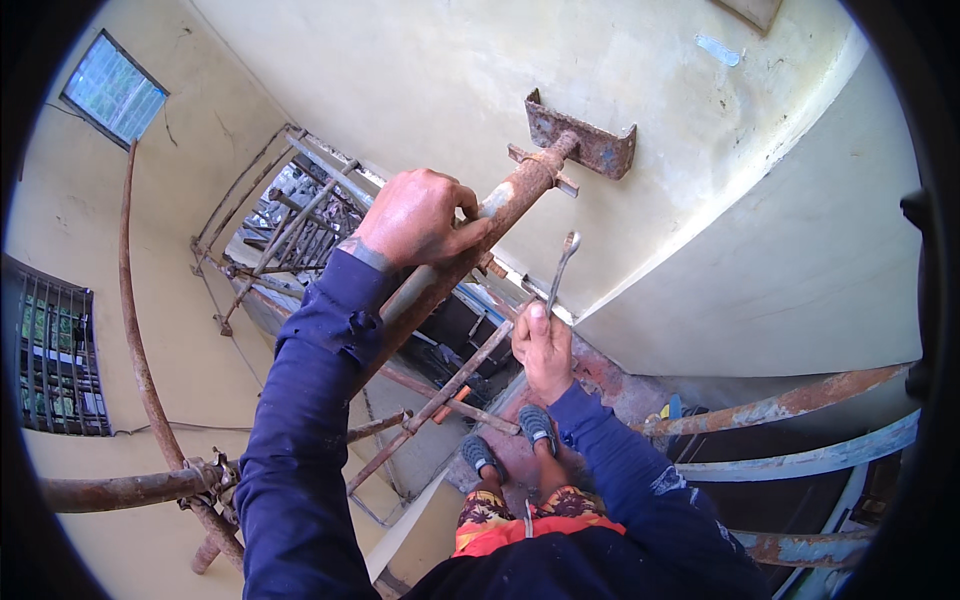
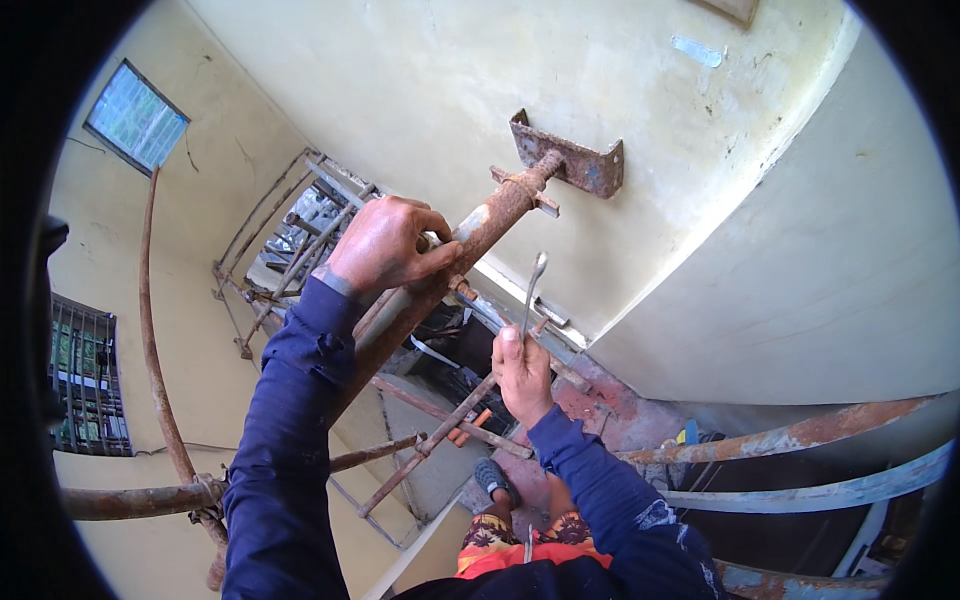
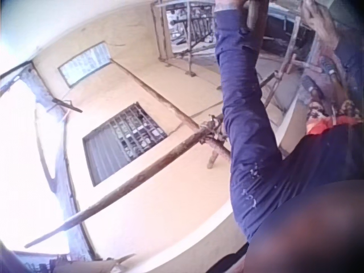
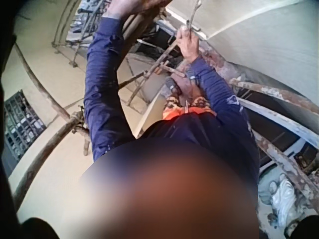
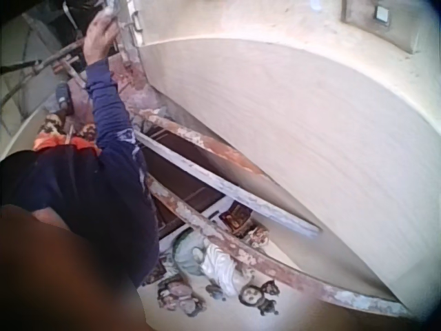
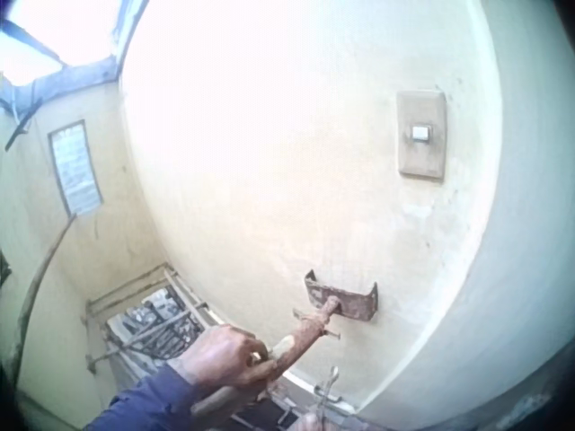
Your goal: The person assembles a metal scaffolding structure by attaching metal clamps to vertical poles using a wrench. They tighten the bolts to secure the clamps in place.
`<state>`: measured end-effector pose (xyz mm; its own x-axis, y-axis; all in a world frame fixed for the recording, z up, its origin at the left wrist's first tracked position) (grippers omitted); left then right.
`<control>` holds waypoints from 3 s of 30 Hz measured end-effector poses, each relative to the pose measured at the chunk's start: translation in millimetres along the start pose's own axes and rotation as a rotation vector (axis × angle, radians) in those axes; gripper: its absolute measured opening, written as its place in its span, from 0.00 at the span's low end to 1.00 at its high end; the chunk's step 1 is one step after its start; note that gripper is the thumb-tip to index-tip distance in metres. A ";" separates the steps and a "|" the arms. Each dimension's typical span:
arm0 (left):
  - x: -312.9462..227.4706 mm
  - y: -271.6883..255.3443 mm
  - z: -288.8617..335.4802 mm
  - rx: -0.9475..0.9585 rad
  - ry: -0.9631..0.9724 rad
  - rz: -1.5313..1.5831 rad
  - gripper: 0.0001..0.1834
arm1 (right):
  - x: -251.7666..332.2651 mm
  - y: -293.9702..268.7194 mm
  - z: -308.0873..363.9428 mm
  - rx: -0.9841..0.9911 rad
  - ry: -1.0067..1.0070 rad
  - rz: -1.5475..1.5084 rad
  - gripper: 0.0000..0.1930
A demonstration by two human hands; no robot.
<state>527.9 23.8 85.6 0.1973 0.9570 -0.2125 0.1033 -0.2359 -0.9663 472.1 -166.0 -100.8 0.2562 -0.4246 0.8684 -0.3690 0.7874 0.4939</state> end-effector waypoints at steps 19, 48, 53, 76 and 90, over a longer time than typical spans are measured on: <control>-27.1 -19.5 26.0 0.168 0.113 -0.177 0.10 | 115.4 17.7 20.3 0.397 0.774 0.263 0.13; -18.4 -4.1 -0.2 0.021 -0.113 -0.031 0.15 | 95.6 76.5 33.8 0.011 0.592 0.217 0.08; -18.8 -2.0 -2.1 0.023 -0.148 -0.003 0.16 | 75.8 94.8 50.8 -0.086 0.549 0.254 0.12; -29.6 -4.0 -1.1 0.134 -0.055 -0.081 0.16 | -20.7 134.0 53.3 -0.175 0.417 -0.398 0.19; -31.4 -7.5 11.1 0.228 0.251 -0.084 0.12 | 41.1 49.0 56.2 0.194 0.733 -0.422 0.12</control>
<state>510.1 -2.6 97.9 0.4339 0.8935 -0.1158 -0.0854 -0.0872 -0.9925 414.4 -170.0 -38.4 0.8925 -0.2165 0.3957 -0.2420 0.5105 0.8251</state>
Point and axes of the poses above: each hand's wrist, its own z-axis away from the middle knuckle, its own y-axis out of the palm, x = y × z, the point moved 4 cm from there along -z, towards the middle knuckle, and after that the axes turned 2 degrees about -x, right-handed, at the moved point
